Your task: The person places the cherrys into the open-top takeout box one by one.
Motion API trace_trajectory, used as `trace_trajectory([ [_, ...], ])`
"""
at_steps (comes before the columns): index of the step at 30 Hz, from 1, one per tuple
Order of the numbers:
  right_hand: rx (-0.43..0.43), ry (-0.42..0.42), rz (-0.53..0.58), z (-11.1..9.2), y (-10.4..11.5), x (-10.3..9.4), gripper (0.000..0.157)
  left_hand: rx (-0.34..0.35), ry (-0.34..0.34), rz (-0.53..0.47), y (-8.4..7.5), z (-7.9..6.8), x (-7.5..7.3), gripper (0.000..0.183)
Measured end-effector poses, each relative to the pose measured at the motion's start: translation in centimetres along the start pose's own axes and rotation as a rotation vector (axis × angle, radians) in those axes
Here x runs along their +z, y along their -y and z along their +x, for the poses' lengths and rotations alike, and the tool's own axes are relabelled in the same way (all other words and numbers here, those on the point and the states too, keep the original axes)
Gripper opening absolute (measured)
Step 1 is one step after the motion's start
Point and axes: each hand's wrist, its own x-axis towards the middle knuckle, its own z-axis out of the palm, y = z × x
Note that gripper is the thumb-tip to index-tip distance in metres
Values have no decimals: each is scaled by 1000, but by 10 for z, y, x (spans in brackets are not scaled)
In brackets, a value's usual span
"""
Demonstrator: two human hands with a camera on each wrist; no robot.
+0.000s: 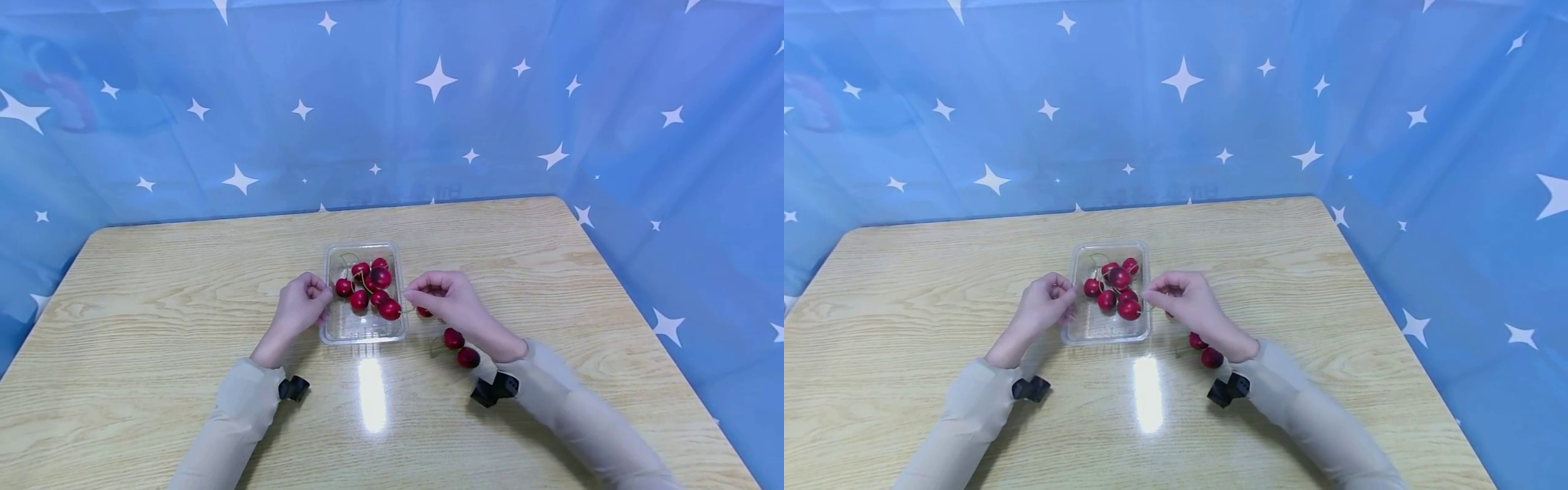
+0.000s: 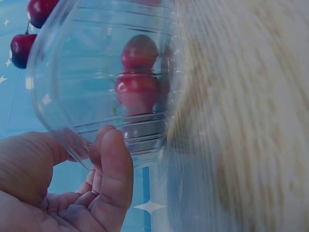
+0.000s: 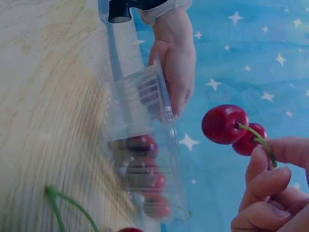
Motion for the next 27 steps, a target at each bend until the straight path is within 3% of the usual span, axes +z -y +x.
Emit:
trace_trajectory([
  [6,-44,36,-38,9,-4,15,7,2,3,1,0,0,0,3],
  [16,-136,114,-235,22,-4,35,4,0,3,-12,0,1,0,5],
  [27,-132,157,-552,29,-2,49,7,-10,1,-9,-1,0,-1,6],
])
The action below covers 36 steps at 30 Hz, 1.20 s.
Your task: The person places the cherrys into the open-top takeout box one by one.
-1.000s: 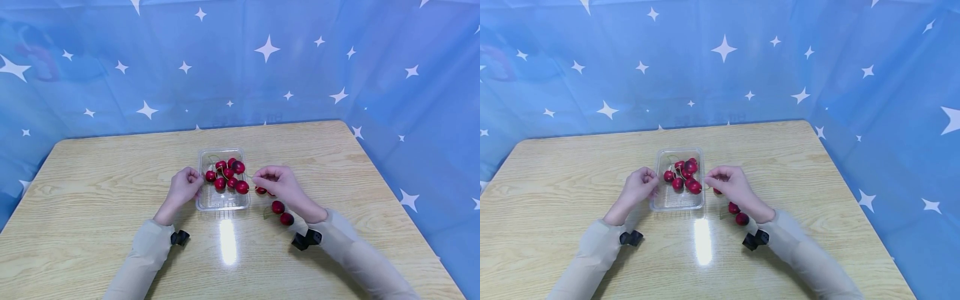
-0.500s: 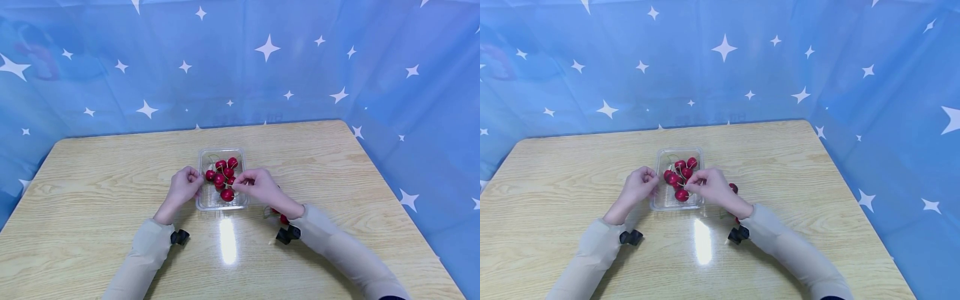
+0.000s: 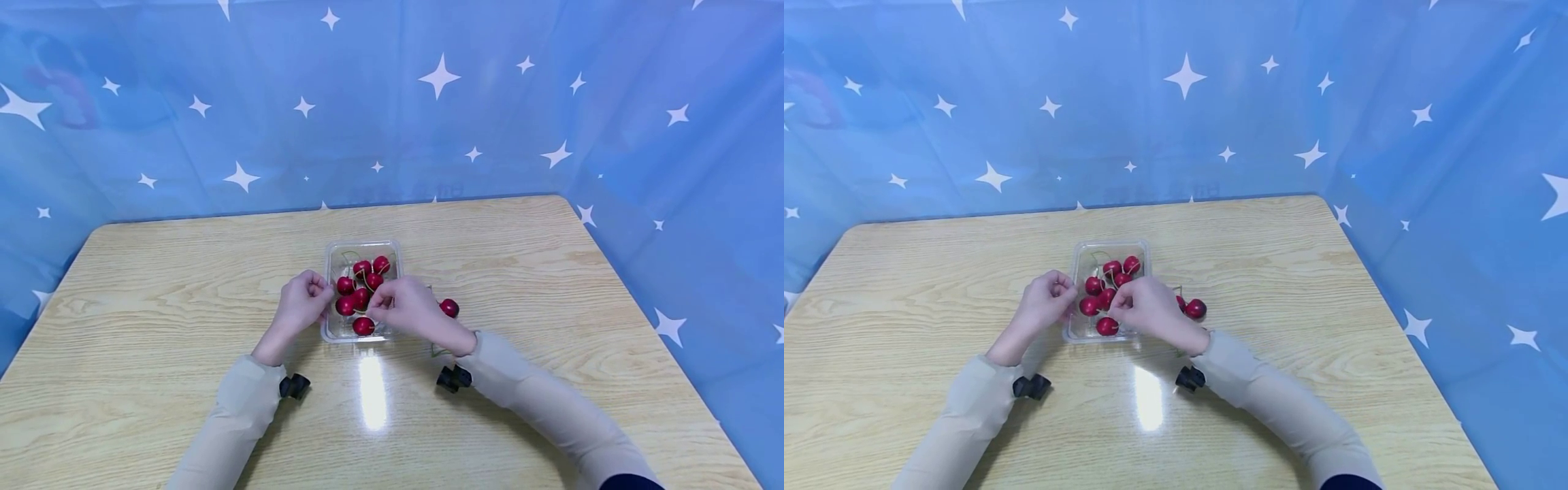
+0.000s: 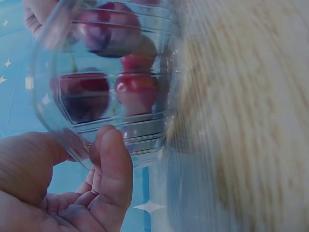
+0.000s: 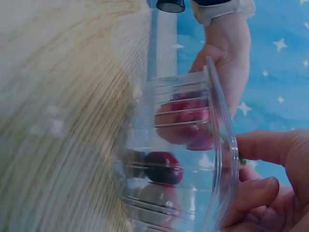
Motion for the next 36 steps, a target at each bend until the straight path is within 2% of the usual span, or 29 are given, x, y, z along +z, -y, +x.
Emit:
trace_trajectory([
  [12,29,61,-214,4,9,7,13,-9,-9,-9,1,-1,0,6],
  [15,25,64,-237,5,10,8,12,-9,-10,-12,1,-1,0,6],
  [23,34,41,-148,1,7,-4,6,-8,-11,-17,2,0,1,6],
  [27,12,17,-85,-4,5,-14,5,-10,-13,-12,2,0,1,5],
  [36,11,-80,-2,-18,-8,-34,4,-6,-8,-7,2,0,2,5],
])
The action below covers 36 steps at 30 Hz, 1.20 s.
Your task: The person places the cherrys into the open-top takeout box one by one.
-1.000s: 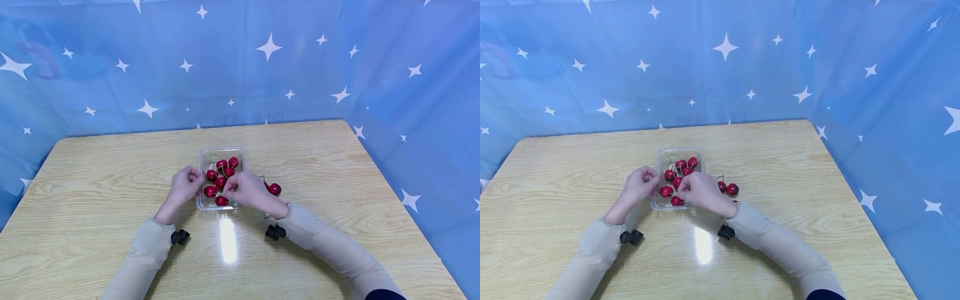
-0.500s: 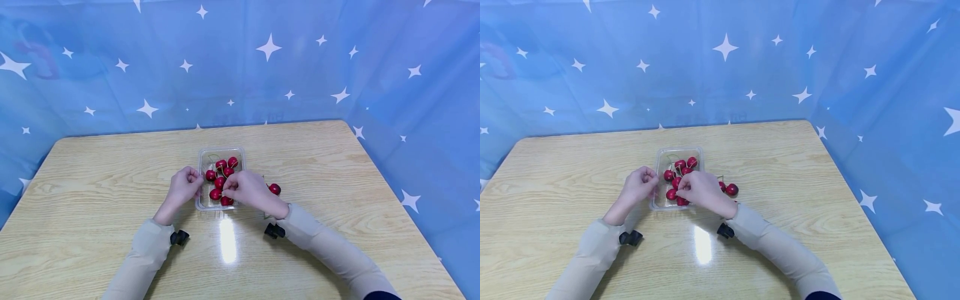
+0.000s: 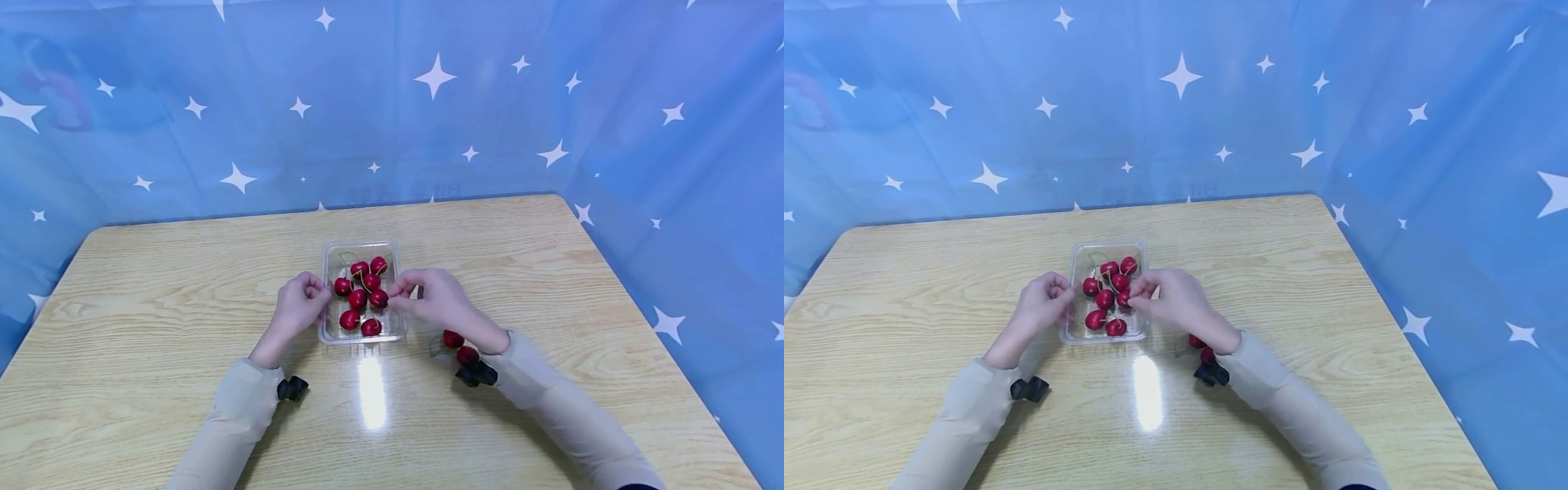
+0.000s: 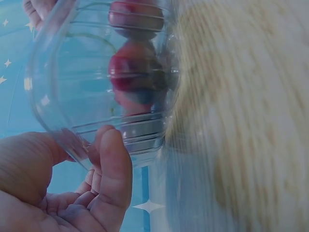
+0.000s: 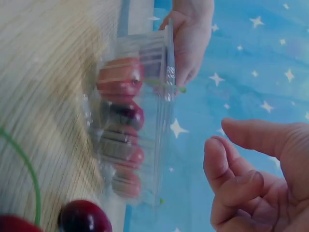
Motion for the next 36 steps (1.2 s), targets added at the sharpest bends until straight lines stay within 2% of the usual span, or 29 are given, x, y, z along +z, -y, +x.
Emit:
trace_trajectory([
  [9,11,-10,57,-10,-9,-11,5,-1,-3,5,1,-1,0,5],
  [16,-20,-15,87,-16,-18,-13,7,4,-1,10,0,-1,0,6],
  [24,-9,38,156,-27,-29,-13,6,14,2,6,0,0,0,5],
  [28,10,71,159,-31,-33,-12,7,16,7,-1,1,1,0,6],
  [36,-8,113,144,-38,-43,-8,7,19,10,-8,1,1,0,6],
])
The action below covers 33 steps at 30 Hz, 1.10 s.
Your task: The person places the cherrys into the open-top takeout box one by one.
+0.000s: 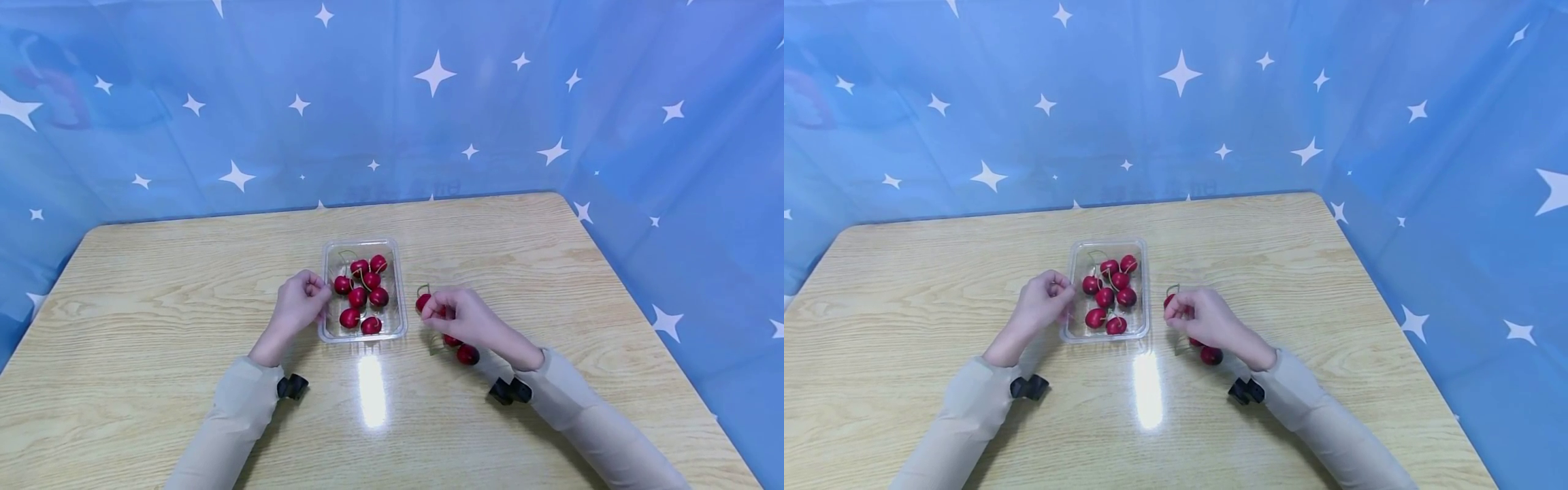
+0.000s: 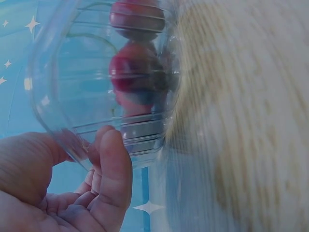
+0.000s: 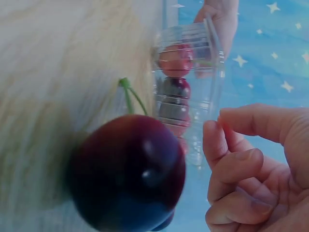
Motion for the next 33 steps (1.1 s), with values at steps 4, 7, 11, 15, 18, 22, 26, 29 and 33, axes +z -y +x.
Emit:
trace_trajectory([
  [4,-18,42,-7,-2,-5,0,5,1,-1,3,0,0,0,6],
  [7,-20,71,-57,-2,-6,0,5,-1,-2,4,-1,1,0,6],
  [11,-33,103,-132,-2,-9,1,6,-2,-5,4,-1,0,0,6],
  [15,-47,113,-174,-2,-12,2,9,3,-3,2,-1,0,0,6],
  [18,-41,112,-193,-2,-13,3,11,4,1,-1,-1,-1,-1,6],
  [22,-14,114,-210,-1,-12,3,12,1,3,-8,-1,0,-1,6],
  [26,23,125,-247,-1,-10,4,12,3,6,-8,0,0,-1,6],
  [29,35,122,-276,0,-9,4,12,2,7,-5,0,0,-1,6],
  [33,28,103,-295,1,-8,5,13,0,6,-4,1,1,-1,6],
])
